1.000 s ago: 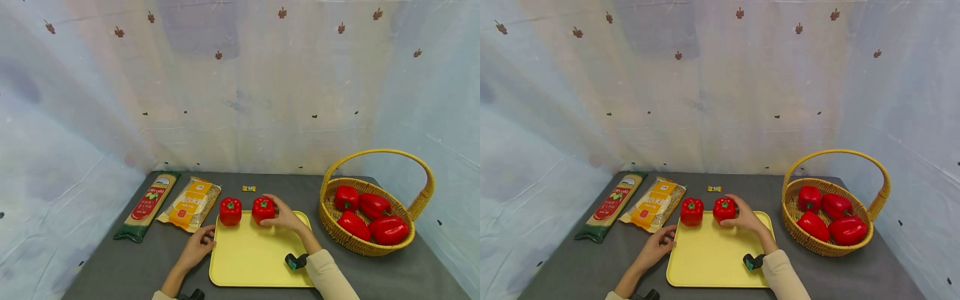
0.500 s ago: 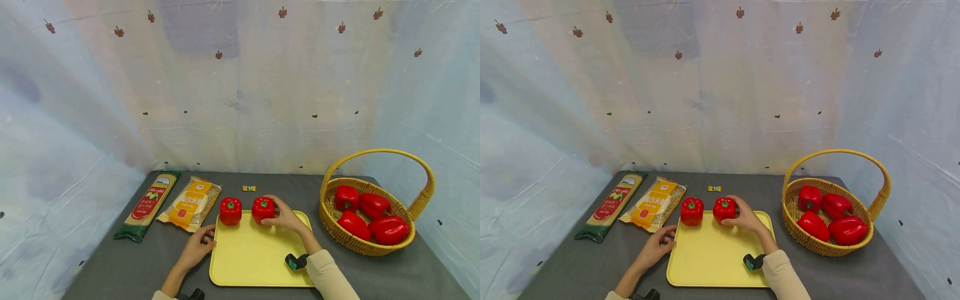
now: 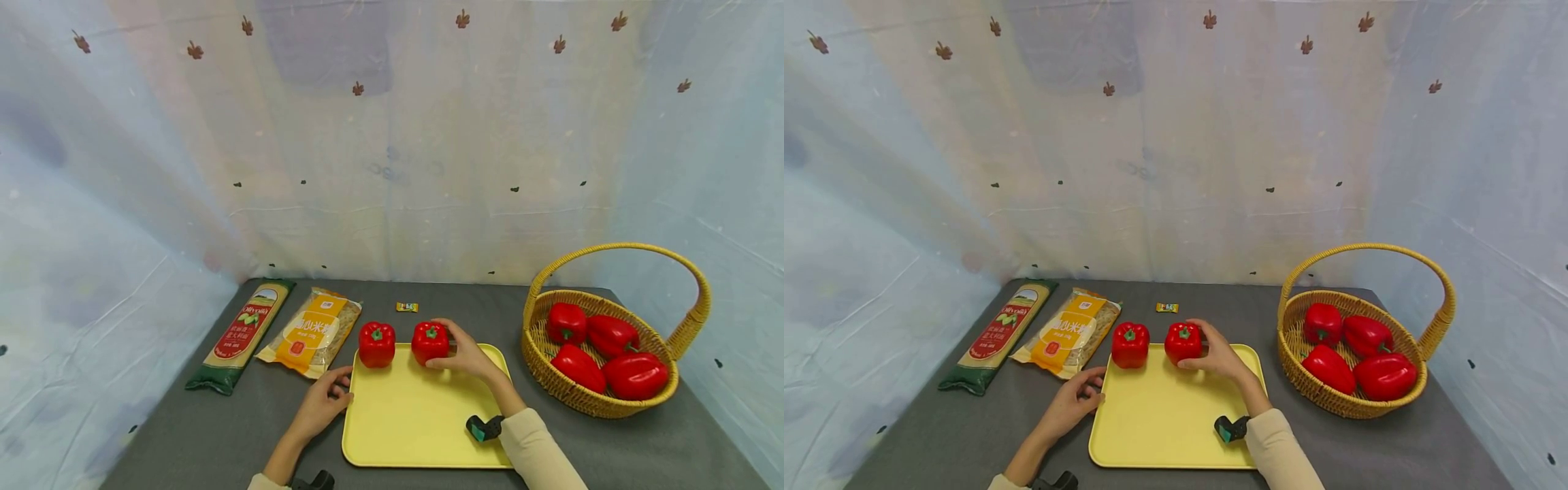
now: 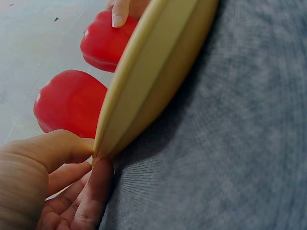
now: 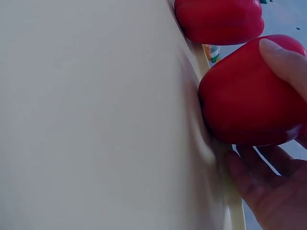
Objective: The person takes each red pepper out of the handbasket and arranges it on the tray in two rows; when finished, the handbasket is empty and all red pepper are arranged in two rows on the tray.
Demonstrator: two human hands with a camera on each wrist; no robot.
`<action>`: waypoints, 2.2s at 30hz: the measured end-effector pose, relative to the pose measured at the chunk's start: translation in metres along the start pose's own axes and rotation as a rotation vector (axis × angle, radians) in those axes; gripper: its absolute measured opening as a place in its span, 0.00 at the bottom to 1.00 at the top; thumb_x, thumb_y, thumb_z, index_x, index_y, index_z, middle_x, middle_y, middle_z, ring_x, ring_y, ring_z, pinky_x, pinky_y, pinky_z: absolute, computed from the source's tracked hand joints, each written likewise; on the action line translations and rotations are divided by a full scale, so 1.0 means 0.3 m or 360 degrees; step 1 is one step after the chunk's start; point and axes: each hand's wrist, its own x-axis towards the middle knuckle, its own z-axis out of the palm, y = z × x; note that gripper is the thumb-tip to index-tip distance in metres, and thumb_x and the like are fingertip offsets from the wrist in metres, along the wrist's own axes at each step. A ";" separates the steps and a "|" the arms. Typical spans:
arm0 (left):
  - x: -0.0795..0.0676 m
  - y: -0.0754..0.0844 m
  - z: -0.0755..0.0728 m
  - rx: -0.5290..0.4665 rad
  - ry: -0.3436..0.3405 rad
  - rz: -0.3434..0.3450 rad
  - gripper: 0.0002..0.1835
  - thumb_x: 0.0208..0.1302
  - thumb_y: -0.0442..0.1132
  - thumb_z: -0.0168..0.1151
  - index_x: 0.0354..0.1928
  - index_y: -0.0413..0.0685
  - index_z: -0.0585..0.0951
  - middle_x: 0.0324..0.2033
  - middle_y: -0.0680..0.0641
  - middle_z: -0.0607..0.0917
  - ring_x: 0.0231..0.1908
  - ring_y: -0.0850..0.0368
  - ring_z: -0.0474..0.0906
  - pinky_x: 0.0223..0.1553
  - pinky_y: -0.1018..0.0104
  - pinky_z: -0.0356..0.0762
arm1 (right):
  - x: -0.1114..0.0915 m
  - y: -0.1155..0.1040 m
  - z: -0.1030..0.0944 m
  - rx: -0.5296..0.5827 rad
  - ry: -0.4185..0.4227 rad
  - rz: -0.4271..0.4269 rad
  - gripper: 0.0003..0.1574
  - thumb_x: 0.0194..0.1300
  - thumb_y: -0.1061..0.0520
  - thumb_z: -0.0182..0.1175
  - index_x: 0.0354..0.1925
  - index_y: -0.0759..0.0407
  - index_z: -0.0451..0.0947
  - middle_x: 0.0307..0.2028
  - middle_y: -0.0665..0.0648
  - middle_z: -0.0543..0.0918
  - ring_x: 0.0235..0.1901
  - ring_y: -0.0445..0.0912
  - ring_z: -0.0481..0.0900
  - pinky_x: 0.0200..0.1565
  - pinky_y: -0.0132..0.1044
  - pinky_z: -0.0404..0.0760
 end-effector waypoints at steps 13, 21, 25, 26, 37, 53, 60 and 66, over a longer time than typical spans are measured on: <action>-0.001 -0.009 0.002 -0.0048 -0.0027 -0.0022 0.25 0.56 0.31 0.64 0.58 0.39 0.73 0.39 0.43 0.75 0.28 0.59 0.73 0.24 0.67 0.77 | -0.008 -0.008 -0.006 -0.0002 0.0008 0.0019 0.50 0.50 0.62 0.70 0.67 0.63 0.56 0.60 0.65 0.68 0.55 0.58 0.69 0.51 0.44 0.77; -0.002 -0.009 0.000 -0.0042 -0.0024 -0.0021 0.25 0.56 0.31 0.64 0.58 0.40 0.73 0.40 0.43 0.75 0.28 0.59 0.73 0.24 0.67 0.77 | -0.011 0.000 -0.017 -0.0006 0.0069 -0.0066 0.49 0.50 0.63 0.70 0.66 0.62 0.57 0.61 0.69 0.65 0.56 0.62 0.68 0.55 0.57 0.70; -0.002 -0.011 0.002 -0.0050 -0.0025 -0.0013 0.25 0.56 0.31 0.64 0.58 0.40 0.73 0.40 0.43 0.75 0.28 0.60 0.74 0.24 0.67 0.78 | -0.024 -0.026 -0.026 -0.0069 0.0133 -0.0101 0.49 0.51 0.62 0.70 0.67 0.62 0.57 0.60 0.70 0.65 0.58 0.64 0.65 0.57 0.61 0.65; -0.002 -0.011 0.002 -0.0049 -0.0026 -0.0011 0.25 0.56 0.31 0.64 0.58 0.40 0.73 0.40 0.43 0.75 0.28 0.60 0.74 0.24 0.66 0.78 | -0.028 -0.037 -0.030 -0.0088 0.0147 -0.0110 0.49 0.51 0.62 0.70 0.67 0.62 0.57 0.60 0.69 0.65 0.59 0.64 0.65 0.57 0.61 0.65; 0.002 -0.008 -0.001 -0.0018 -0.0026 0.0001 0.25 0.56 0.31 0.64 0.58 0.39 0.73 0.40 0.44 0.75 0.28 0.60 0.74 0.24 0.67 0.77 | -0.085 -0.084 -0.110 -0.0130 0.0190 -0.0307 0.49 0.52 0.64 0.69 0.67 0.58 0.56 0.61 0.62 0.65 0.60 0.58 0.64 0.58 0.54 0.68; 0.002 -0.007 0.002 -0.0042 -0.0024 -0.0025 0.25 0.56 0.30 0.64 0.58 0.39 0.73 0.39 0.43 0.74 0.27 0.59 0.73 0.24 0.66 0.78 | -0.247 -0.061 -0.338 -0.0206 0.0399 -0.0475 0.36 0.54 0.71 0.64 0.61 0.66 0.65 0.55 0.66 0.69 0.53 0.44 0.71 0.52 0.27 0.73; 0.004 -0.007 0.001 -0.0031 -0.0014 -0.0024 0.25 0.56 0.31 0.64 0.58 0.40 0.73 0.39 0.44 0.75 0.28 0.59 0.73 0.24 0.67 0.77 | -0.301 -0.062 -0.436 -0.0273 0.0567 -0.0460 0.27 0.57 0.71 0.61 0.56 0.69 0.70 0.49 0.65 0.74 0.45 0.41 0.77 0.44 0.24 0.76; 0.001 -0.011 0.002 -0.0012 -0.0013 -0.0015 0.25 0.56 0.31 0.64 0.58 0.41 0.73 0.39 0.44 0.75 0.28 0.60 0.73 0.23 0.67 0.77 | -0.323 -0.072 -0.493 -0.0416 0.0742 -0.0297 0.21 0.62 0.65 0.59 0.54 0.66 0.73 0.47 0.50 0.78 0.45 0.35 0.76 0.42 0.19 0.74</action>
